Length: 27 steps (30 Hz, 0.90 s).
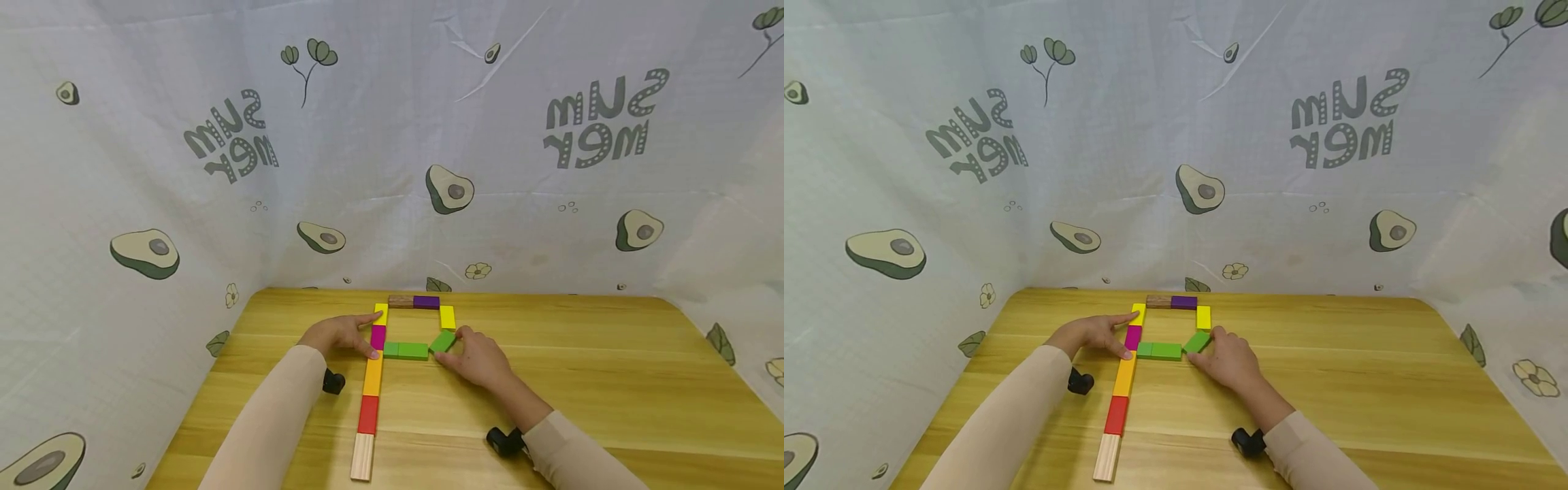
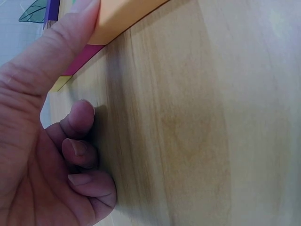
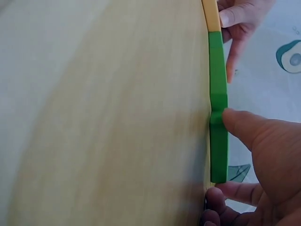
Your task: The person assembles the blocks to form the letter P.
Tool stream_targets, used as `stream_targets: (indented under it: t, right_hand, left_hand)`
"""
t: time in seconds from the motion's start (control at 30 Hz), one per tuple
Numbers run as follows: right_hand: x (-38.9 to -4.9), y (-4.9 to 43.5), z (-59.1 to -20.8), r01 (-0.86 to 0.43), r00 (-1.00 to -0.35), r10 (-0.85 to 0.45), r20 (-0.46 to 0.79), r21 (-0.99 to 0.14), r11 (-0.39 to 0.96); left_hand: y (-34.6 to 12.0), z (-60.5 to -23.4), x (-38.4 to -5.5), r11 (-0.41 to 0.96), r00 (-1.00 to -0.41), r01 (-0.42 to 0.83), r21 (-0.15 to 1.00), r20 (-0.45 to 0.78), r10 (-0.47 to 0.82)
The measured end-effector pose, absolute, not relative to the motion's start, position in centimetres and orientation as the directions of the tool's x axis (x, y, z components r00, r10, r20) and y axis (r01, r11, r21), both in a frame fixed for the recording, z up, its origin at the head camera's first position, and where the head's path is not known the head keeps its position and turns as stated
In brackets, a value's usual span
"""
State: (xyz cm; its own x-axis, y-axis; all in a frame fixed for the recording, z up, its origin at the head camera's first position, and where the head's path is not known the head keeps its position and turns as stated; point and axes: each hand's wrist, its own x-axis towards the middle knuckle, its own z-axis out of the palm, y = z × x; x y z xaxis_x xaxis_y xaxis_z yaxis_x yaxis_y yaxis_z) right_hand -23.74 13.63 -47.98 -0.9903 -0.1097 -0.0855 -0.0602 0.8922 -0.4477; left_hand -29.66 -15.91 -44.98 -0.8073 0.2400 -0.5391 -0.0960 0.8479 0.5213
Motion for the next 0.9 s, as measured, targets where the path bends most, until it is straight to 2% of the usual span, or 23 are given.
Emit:
stream_targets:
  t: [0.6,0.9]
  right_hand:
    - [-23.48,13.72,-47.89,-0.056,-0.990,-0.105,-0.090,-0.436,0.898]
    - [-23.47,13.97,-48.15,-0.093,-0.989,-0.133,-0.064,-0.426,0.900]
  left_hand:
    - [-15.92,-45.29,-29.68,0.840,-0.800,-0.094,0.534,-0.543,0.256]
    - [-15.66,-45.17,-29.66,0.839,-0.802,-0.091,0.536,-0.540,0.258]
